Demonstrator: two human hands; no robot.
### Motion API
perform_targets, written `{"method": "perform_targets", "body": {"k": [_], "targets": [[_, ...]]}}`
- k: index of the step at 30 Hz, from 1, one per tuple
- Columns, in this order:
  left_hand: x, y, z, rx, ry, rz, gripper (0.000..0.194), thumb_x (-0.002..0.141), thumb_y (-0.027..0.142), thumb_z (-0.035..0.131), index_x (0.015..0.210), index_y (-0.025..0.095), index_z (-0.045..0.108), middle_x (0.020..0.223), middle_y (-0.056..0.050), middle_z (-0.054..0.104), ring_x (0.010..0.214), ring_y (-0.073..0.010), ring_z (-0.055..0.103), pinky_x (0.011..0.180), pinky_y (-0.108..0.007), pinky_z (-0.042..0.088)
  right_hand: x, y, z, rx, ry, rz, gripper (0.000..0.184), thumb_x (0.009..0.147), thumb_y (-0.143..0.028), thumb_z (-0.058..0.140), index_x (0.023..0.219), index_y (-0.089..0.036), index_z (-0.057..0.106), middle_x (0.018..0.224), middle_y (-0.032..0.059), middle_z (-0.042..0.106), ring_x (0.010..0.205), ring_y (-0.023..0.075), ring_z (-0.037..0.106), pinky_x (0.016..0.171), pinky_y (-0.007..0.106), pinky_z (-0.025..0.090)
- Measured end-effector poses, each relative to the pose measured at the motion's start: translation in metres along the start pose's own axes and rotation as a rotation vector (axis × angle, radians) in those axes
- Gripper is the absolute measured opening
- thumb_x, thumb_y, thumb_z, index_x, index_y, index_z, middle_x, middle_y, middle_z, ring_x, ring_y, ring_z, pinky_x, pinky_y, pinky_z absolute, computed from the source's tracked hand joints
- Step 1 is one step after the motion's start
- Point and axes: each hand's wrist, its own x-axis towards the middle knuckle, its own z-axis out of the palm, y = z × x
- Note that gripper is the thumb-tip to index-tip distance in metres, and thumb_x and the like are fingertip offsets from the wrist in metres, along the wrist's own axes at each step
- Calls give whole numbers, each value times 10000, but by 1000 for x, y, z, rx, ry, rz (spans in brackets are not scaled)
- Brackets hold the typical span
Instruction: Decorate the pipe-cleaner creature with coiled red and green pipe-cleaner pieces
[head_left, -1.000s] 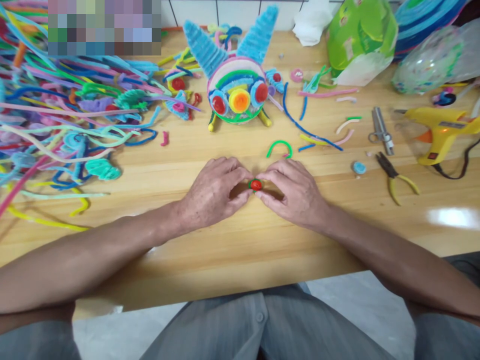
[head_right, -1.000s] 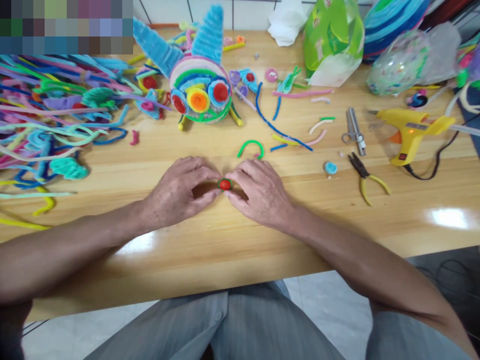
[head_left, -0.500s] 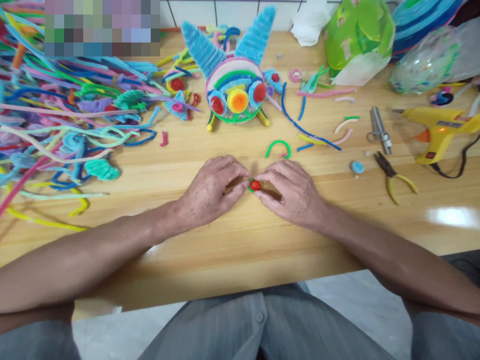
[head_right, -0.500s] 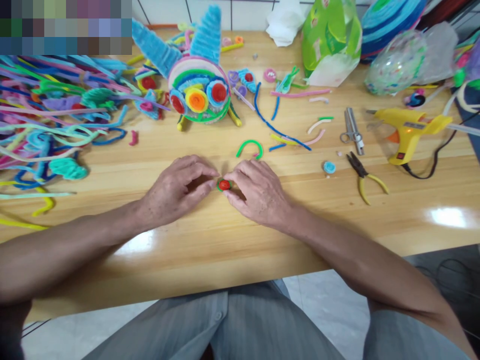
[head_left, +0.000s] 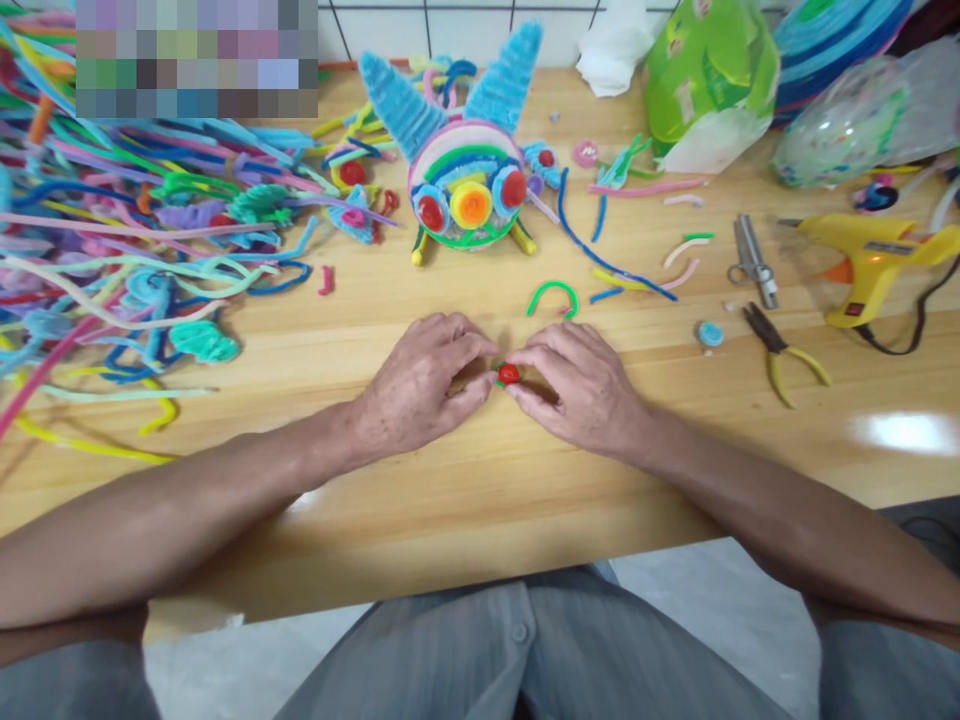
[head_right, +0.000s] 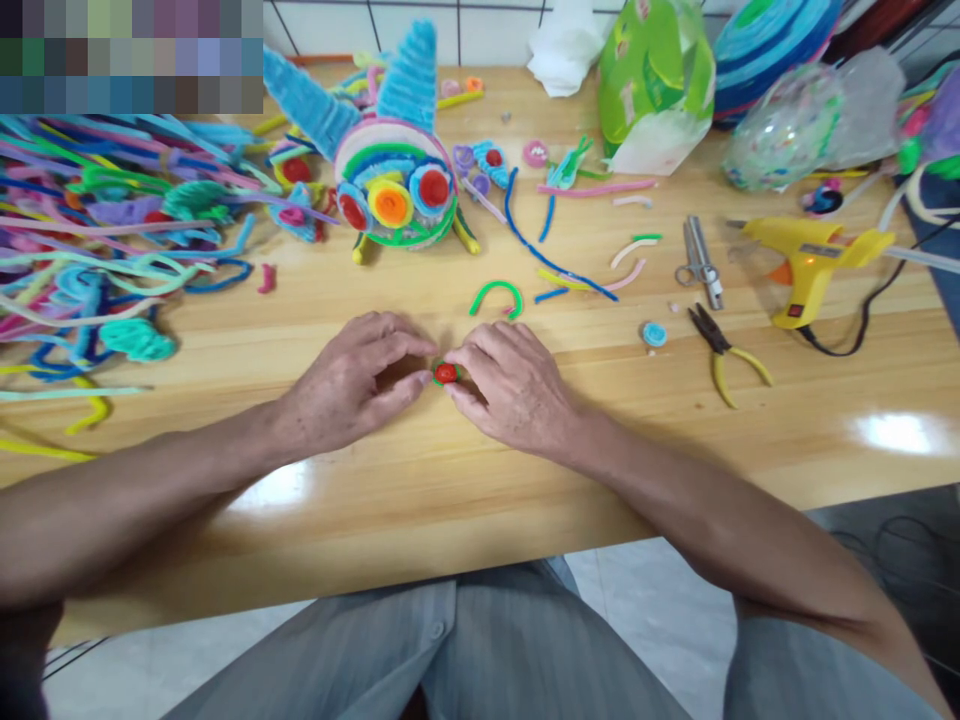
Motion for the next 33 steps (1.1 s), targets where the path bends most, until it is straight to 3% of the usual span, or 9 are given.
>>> {"method": "perform_targets", "body": {"k": [10, 18, 33], "targets": [[-2, -2, 1, -41, 18, 39, 199, 969, 233, 658, 1164, 201, 682, 1068, -101, 729, 1021, -250, 684, 900, -420, 562, -2, 1, -3, 78, 28, 24, 179, 955, -241, 665, 1130, -201, 669, 1039, 96, 731, 976, 273, 667, 848, 425, 509], [0, -3, 4, -20, 18, 43, 107, 1003, 243, 648, 1074, 195, 712, 1004, -82, 727, 975, -231, 689, 869, -384, 546, -2, 2, -2, 72, -1, 31, 133, 955, -184, 642, 1068, -211, 708, 1000, 85, 717, 949, 263, 663, 855, 421, 510], [0, -2, 7, 83, -10, 37, 130, 1023, 252, 618, 1051, 202, 735, 995, -67, 733, 926, -224, 660, 834, -369, 497, -1, 3, 0, 57, -14, 28, 116, 961, -181, 621, 1034, -220, 701, 989, 79, 711, 942, 258, 648, 863, 423, 509]]}}
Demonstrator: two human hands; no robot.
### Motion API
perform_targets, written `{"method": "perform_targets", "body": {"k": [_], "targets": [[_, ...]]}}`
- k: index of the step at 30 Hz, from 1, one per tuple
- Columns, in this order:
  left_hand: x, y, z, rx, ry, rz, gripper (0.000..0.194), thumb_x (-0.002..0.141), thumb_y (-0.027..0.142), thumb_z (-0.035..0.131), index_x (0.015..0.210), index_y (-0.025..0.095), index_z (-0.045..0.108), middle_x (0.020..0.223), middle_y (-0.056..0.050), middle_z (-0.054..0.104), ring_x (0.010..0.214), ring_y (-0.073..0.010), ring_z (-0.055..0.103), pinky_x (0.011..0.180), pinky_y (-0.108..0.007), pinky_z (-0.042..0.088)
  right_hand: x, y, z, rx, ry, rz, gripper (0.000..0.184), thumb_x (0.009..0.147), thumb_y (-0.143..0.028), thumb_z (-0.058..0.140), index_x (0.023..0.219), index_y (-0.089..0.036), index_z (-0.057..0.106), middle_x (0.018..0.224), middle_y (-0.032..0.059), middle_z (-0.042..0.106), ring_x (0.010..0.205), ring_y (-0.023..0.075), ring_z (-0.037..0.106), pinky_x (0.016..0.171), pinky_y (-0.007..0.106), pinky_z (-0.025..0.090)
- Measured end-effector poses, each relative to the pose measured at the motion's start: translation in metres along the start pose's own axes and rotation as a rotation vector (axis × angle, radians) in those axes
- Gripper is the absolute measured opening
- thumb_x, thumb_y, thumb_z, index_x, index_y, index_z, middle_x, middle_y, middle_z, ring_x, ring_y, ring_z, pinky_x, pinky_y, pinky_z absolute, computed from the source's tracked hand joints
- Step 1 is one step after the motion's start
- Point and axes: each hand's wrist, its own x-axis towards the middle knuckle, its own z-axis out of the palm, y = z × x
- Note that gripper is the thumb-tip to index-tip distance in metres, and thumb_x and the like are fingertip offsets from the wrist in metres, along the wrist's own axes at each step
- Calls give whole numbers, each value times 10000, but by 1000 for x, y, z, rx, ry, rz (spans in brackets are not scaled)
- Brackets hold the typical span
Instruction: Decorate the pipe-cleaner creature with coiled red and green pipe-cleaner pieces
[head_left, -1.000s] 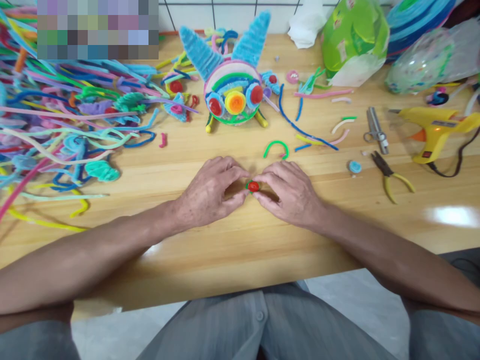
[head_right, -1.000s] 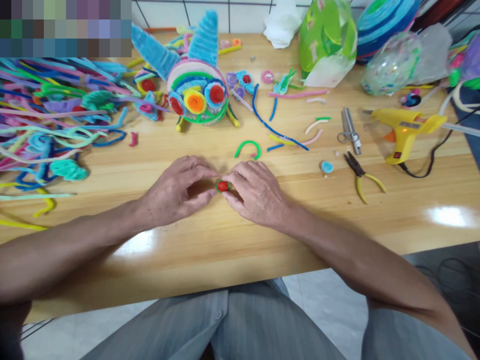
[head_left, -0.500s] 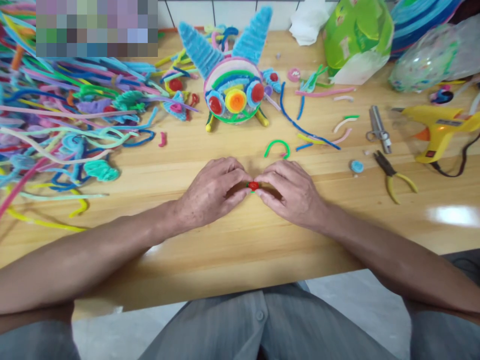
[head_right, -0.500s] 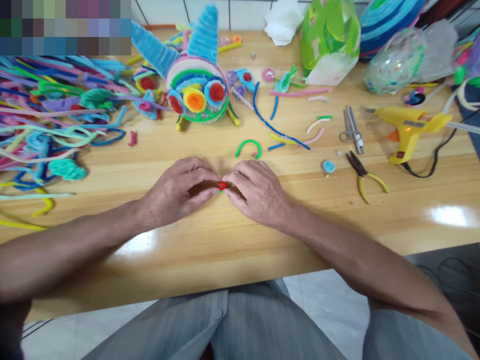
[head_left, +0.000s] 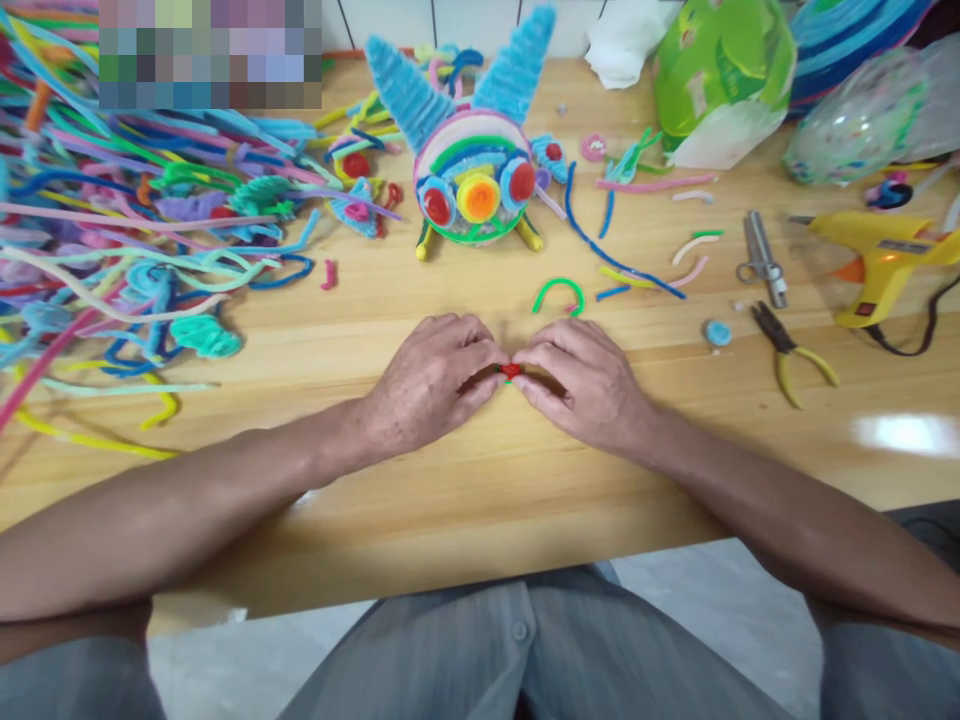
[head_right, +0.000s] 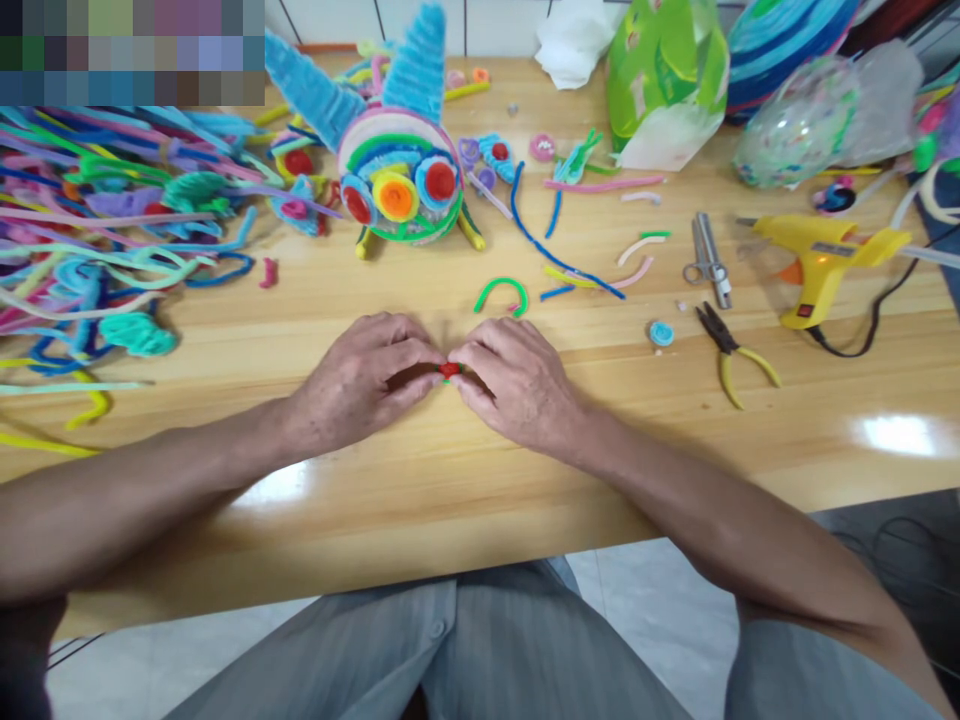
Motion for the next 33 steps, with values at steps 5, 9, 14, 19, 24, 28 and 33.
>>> {"method": "perform_targets", "body": {"k": [5, 9, 14, 19, 24, 28, 33], "targets": [[1, 1, 0, 2, -11, -21, 126, 1011, 251, 614, 1035, 209, 731, 991, -68, 734, 932, -230, 672, 824, -374, 500, 1, -1, -2, 13, -5, 7, 124, 949, -198, 640, 1053, -217, 705, 996, 87, 717, 947, 267, 659, 864, 436, 525], [1, 2, -2, -28, -8, -23, 121, 1004, 249, 612, 1058, 200, 708, 1005, -76, 735, 957, -238, 685, 832, -381, 509, 1, -1, -4, 54, 3, 32, 155, 949, -215, 646, 1092, -225, 705, 1012, 81, 720, 954, 262, 667, 871, 432, 533], [0, 3, -4, -61, 44, -26, 144, 975, 192, 644, 1115, 188, 677, 1010, -69, 736, 950, -224, 689, 833, -363, 516, 1, -1, -3, 51, 23, 17, 129, 969, -195, 629, 1058, -211, 721, 992, 85, 718, 939, 254, 666, 858, 420, 533], [0, 2, -2, -54, 50, -16, 72, 988, 196, 640, 1036, 193, 694, 988, -66, 737, 958, -221, 694, 827, -361, 513, 1, 0, -3, 46, 12, 28, 129, 969, -196, 633, 1050, -228, 729, 986, 72, 717, 937, 248, 664, 863, 419, 529], [-1, 1, 0, -37, 33, -11, 101, 1011, 216, 628, 1020, 213, 728, 959, -51, 739, 931, -209, 691, 823, -359, 502, 1, 0, -2, 43, 4, 39, 124, 967, -194, 637, 1035, -238, 731, 989, 69, 719, 936, 246, 661, 861, 419, 523], [-1, 0, 1, -2, 22, -3, 105, 1009, 228, 633, 1022, 213, 736, 972, -54, 745, 924, -214, 686, 821, -363, 499, 1, 0, 0, 33, 19, 20, 110, 971, -195, 635, 1014, -231, 730, 971, 71, 717, 927, 245, 662, 855, 416, 523], [0, 1, 0, -16, 13, -24, 97, 996, 229, 628, 1034, 199, 712, 977, -68, 734, 940, -224, 684, 836, -366, 516, 1, -1, -1, 47, 20, 47, 143, 950, -186, 647, 1067, -236, 712, 1005, 73, 723, 956, 259, 667, 876, 428, 524]]}}
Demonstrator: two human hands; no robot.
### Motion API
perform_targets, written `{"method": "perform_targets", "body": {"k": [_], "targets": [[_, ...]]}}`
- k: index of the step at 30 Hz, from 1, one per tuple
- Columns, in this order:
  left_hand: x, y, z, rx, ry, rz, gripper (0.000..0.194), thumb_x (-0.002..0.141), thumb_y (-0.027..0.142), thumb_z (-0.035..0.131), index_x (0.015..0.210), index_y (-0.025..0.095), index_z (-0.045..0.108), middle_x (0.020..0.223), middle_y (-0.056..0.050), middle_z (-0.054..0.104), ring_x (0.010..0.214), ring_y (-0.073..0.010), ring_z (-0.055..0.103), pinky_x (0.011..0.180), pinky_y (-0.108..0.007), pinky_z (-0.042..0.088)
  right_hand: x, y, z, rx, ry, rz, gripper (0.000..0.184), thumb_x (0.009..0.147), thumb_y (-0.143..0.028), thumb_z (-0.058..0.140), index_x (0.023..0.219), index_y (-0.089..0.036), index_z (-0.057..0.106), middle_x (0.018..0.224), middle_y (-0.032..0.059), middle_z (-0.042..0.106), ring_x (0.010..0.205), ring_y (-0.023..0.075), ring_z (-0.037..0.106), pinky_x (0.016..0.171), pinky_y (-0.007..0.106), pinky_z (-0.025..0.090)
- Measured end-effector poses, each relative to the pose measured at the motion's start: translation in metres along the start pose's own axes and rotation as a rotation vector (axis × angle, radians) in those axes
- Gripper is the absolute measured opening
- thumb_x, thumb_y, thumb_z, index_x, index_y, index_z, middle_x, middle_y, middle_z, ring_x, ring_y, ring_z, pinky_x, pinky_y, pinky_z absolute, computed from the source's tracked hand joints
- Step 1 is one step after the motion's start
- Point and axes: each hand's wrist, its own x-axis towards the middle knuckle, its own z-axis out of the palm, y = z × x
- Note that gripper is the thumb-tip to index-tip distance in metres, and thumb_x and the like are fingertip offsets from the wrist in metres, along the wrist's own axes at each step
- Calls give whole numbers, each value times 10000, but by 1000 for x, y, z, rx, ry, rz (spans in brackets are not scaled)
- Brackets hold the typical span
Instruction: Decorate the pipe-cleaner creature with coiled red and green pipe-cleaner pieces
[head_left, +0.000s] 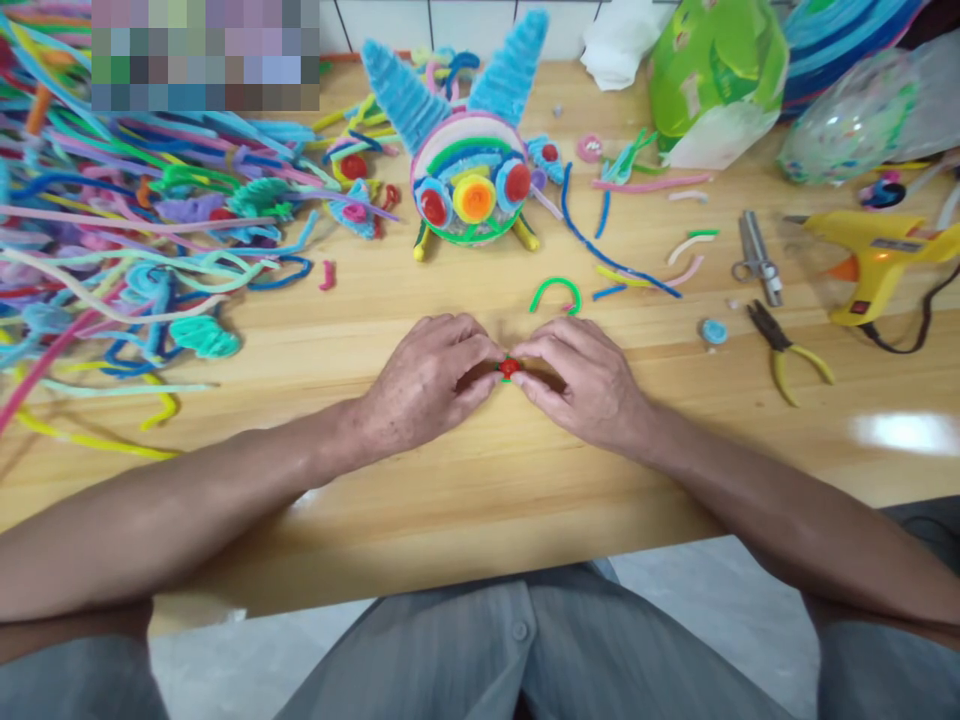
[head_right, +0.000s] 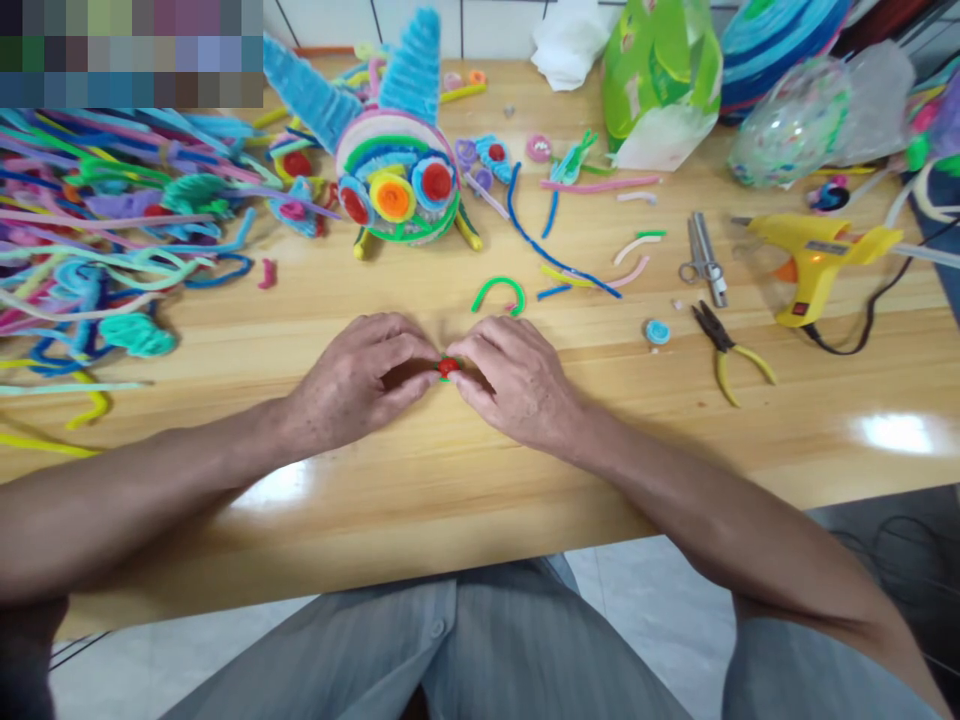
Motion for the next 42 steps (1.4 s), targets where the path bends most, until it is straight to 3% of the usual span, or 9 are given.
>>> {"method": "perform_targets", "body": {"k": [9, 18, 28, 42], "targets": [[0, 0, 0, -41, 10, -16, 127, 981, 254, 640, 1072, 193, 703, 1021, -93, 728, 984, -252, 683, 882, -412, 537, -1, 1, 1, -21, -24, 6, 187, 939, -221, 653, 1120, -223, 701, 1050, 91, 718, 987, 281, 658, 887, 452, 524], [-2, -1, 1, 57, -5, -33, 213, 1003, 363, 629, 1117, 207, 720, 1093, -112, 725, 1037, -277, 658, 891, -443, 515, -2, 3, 1, -24, -46, 18, 259, 912, -213, 672, 1169, -237, 696, 1080, 93, 713, 1010, 298, 654, 896, 475, 517], [-1, 0, 0, -13, -8, -34, 187, 999, 353, 644, 1092, 210, 721, 1081, -117, 726, 1028, -287, 664, 894, -465, 525, -1, 2, -1, 12, -29, 11, 157, 910, -209, 659, 1061, -247, 686, 1027, 76, 716, 980, 283, 655, 886, 465, 507], [-3, -1, 1, 60, 11, 67, 170, 1036, 262, 609, 928, 197, 723, 967, -65, 723, 884, -202, 647, 816, -365, 488, 0, 3, 1, -35, -25, -28, 107, 932, -188, 652, 1020, -228, 698, 994, 72, 709, 941, 260, 650, 854, 430, 496]]}}
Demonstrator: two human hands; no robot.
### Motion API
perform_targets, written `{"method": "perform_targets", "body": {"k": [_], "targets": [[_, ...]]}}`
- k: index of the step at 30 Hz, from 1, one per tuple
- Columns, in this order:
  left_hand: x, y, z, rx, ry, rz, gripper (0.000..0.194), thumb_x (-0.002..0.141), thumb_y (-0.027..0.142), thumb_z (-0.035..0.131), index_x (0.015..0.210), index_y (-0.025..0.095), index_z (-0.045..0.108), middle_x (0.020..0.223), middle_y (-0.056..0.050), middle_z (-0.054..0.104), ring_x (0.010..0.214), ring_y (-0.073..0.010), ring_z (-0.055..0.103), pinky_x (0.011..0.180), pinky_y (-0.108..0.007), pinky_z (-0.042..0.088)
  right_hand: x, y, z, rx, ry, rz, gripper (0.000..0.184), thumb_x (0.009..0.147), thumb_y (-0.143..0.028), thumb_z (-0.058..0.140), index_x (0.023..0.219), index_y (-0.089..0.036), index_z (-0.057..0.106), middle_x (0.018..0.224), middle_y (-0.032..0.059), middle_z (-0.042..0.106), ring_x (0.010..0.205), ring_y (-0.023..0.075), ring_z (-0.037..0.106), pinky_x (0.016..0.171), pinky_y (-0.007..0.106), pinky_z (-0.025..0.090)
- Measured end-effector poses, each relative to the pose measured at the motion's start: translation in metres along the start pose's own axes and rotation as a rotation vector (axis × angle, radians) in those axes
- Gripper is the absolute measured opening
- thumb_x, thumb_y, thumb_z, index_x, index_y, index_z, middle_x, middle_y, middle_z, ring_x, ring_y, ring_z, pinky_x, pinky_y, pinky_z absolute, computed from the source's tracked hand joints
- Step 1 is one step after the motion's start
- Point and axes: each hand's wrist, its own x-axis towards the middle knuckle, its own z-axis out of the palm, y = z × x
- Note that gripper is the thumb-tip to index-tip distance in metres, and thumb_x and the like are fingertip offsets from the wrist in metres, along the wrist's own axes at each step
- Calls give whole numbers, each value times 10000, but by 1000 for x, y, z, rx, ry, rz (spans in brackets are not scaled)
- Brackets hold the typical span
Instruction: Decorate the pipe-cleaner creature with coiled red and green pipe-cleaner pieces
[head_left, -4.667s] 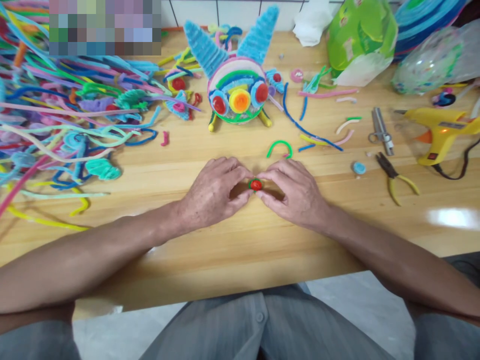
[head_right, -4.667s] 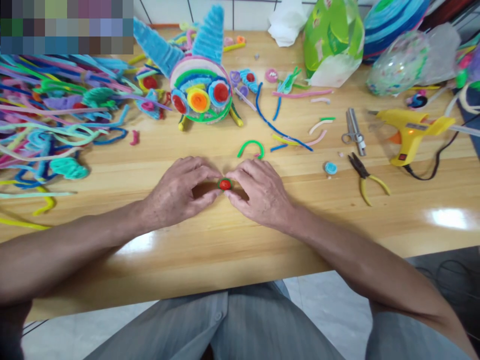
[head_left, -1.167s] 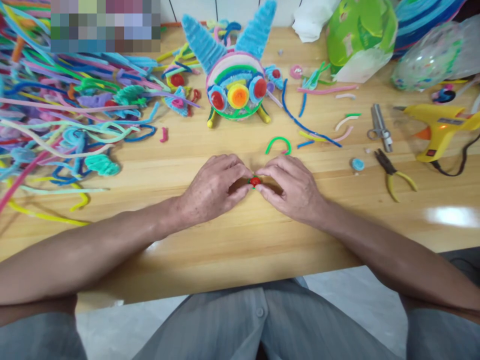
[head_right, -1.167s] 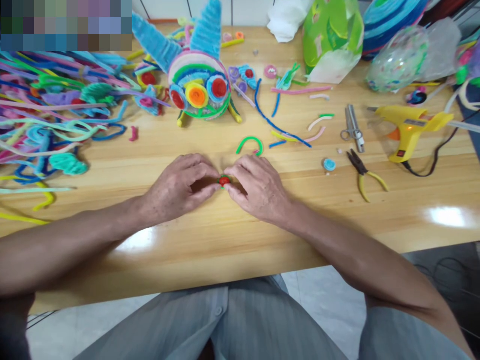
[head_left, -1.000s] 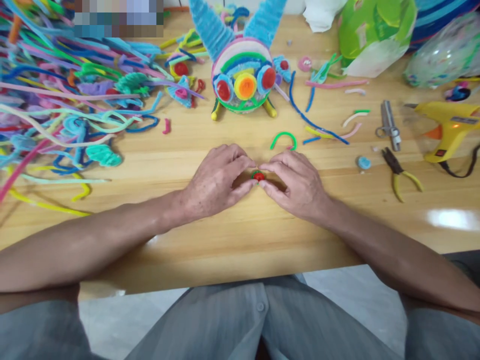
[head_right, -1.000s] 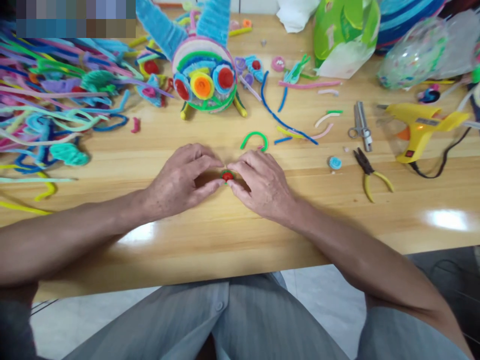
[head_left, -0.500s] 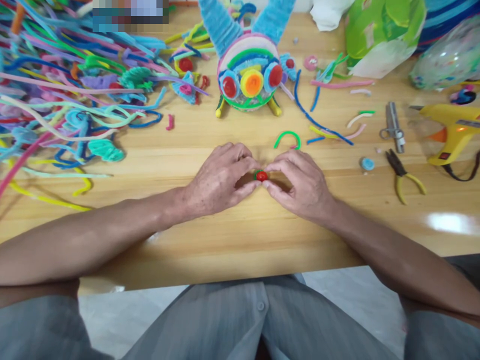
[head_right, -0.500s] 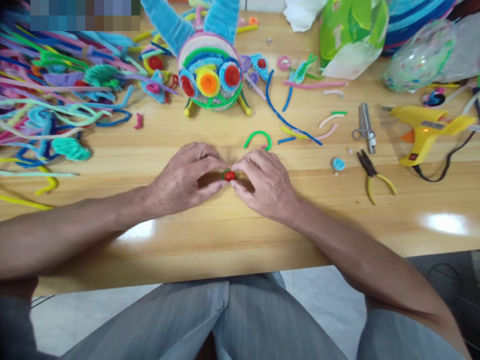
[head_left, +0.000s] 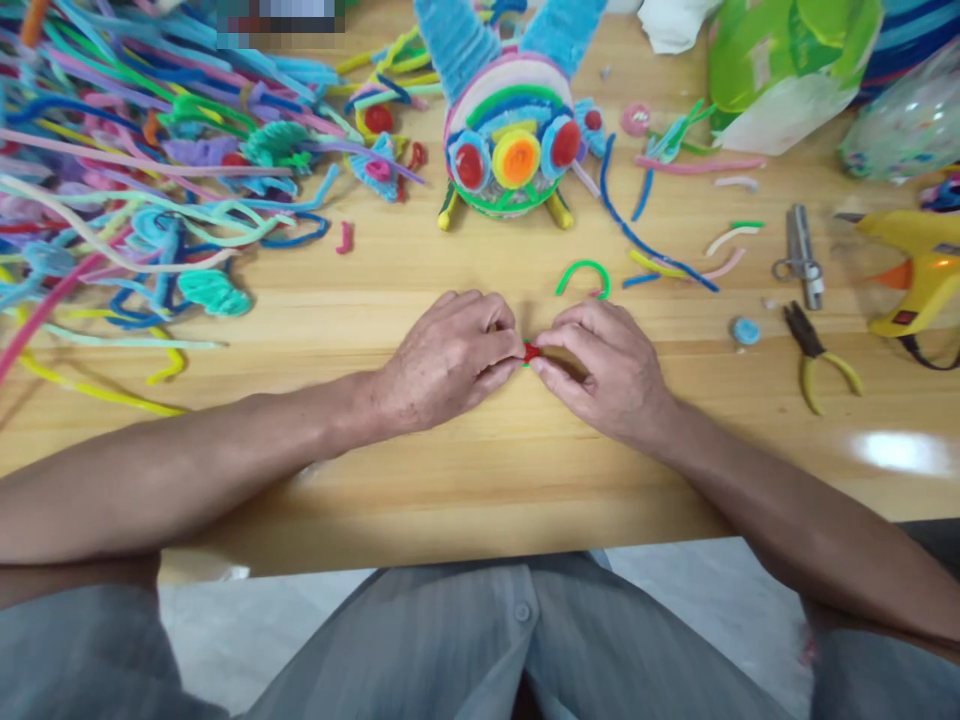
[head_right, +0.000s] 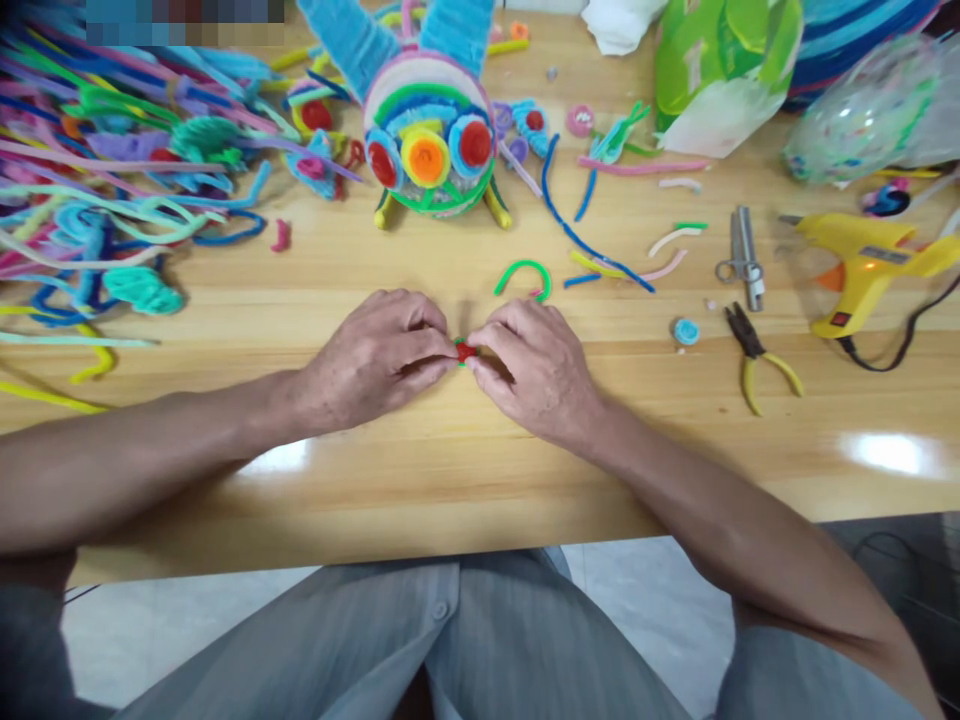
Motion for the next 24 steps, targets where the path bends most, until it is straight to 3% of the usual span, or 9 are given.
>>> {"method": "perform_targets", "body": {"k": [8, 15, 24], "targets": [[3, 0, -2, -108, 53, -55, 141, 1031, 205, 565, 994, 174, 698, 976, -92, 716, 906, -216, 658, 826, -360, 515, 0, 0, 2, 23, 33, -19, 122, 920, -166, 659, 1017, -227, 701, 974, 69, 715, 922, 254, 655, 841, 423, 492], [2, -2, -1, -64, -7, -68, 192, 1061, 230, 541, 1086, 190, 727, 1032, -99, 734, 953, -232, 656, 869, -390, 498, -1, -1, 2, 22, 39, -42, 119, 935, -158, 653, 1019, -232, 695, 973, 65, 723, 920, 244, 660, 834, 411, 493], [3, -5, -2, -50, -36, -44, 223, 1089, 268, 524, 1061, 206, 736, 1016, -71, 739, 925, -216, 634, 856, -370, 473, 0, 0, 2, 19, 44, -66, 87, 948, -174, 659, 1009, -227, 691, 964, 70, 726, 914, 242, 664, 832, 409, 499]]}}
